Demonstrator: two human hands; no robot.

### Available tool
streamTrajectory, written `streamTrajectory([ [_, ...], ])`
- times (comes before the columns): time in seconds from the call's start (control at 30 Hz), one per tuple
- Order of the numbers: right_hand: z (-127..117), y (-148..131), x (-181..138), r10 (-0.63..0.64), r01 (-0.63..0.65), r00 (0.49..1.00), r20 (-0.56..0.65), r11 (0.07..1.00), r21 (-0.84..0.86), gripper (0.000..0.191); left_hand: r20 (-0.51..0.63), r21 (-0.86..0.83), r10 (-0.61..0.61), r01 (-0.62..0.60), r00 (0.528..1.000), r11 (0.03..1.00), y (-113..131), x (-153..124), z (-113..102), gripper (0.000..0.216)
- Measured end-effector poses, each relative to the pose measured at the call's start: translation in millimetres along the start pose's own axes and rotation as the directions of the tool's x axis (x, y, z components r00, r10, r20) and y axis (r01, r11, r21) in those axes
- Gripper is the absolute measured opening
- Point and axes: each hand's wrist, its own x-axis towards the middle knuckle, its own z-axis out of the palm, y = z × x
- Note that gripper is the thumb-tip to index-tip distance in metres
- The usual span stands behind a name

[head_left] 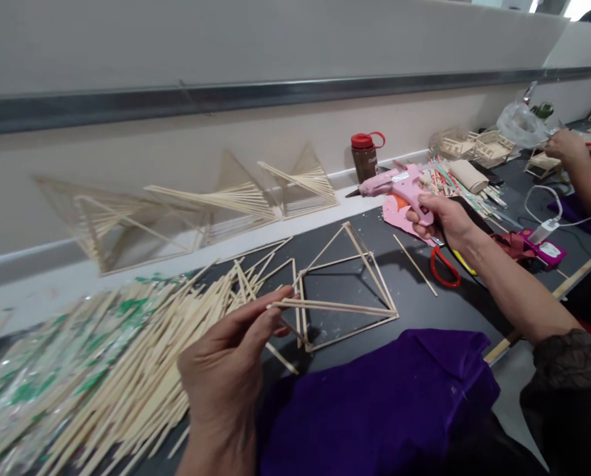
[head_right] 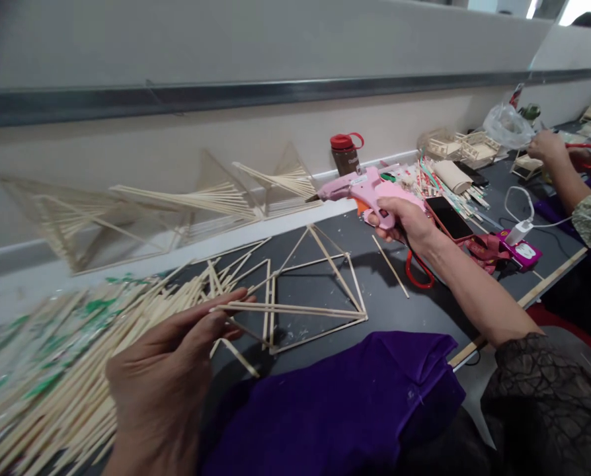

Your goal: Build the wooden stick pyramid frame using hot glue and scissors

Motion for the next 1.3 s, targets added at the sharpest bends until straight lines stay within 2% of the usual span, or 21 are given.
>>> streamTrajectory([
  [0.13, 14, 4, -1, -0.011, 0.007, 0.996, 0.09, 0.999, 0.054, 0.025, -0.015, 0.004, -0.014, 0.014, 1.0, 1.0, 3, 0, 2, 0.02],
  [0.27, 18, 5, -2, 0.006, -0.01, 0.997, 0.082, 0.999, 0.048, 0.032, -0.007, 0.0, -0.013, 0.013, 1.0, 1.0, 6, 0, 3, 0.021],
  [0.47, 24, 8, -3, 0.018, -0.018, 0.995, 0.094, 1.0, 0.0, 0.032, -0.007, -0.054, -0.018, 0.018, 1.0, 0.998, 9, -1, 5, 0.017],
  [0.73, 36, 6, -18, -0.084, 0.093, 0.989, 0.126, 0.993, -0.073, 0.023, 0.06, -0.125, -0.031, 0.038, 0.998, 0.991, 1, -3, 5, 0.02],
  [0.87, 44, 0, -24, -0.181, 0.204, 0.96, 0.215, 0.974, -0.093, 0.017, 0.084, -0.151, -0.034, 0.046, 0.996, 0.987, -3, -3, 4, 0.023],
  [1.03, 57, -1, -20, -0.088, 0.189, 0.945, 0.315, 0.932, -0.308, 0.013, 0.1, -0.206, -0.024, 0.044, 0.995, 0.978, -3, -6, 6, 0.024],
  [1.1, 61, 2, -16, -0.085, 0.202, 0.933, 0.35, 0.928, -0.312, 0.01, 0.119, -0.224, -0.042, 0.068, 0.992, 0.972, -2, -7, 6, 0.026],
  [1.3, 71, 5, -5, -0.082, 0.198, 0.918, 0.387, 0.943, -0.269, 0.025, 0.155, -0.247, -0.096, 0.133, 0.983, 0.96, -1, -9, 5, 0.033],
])
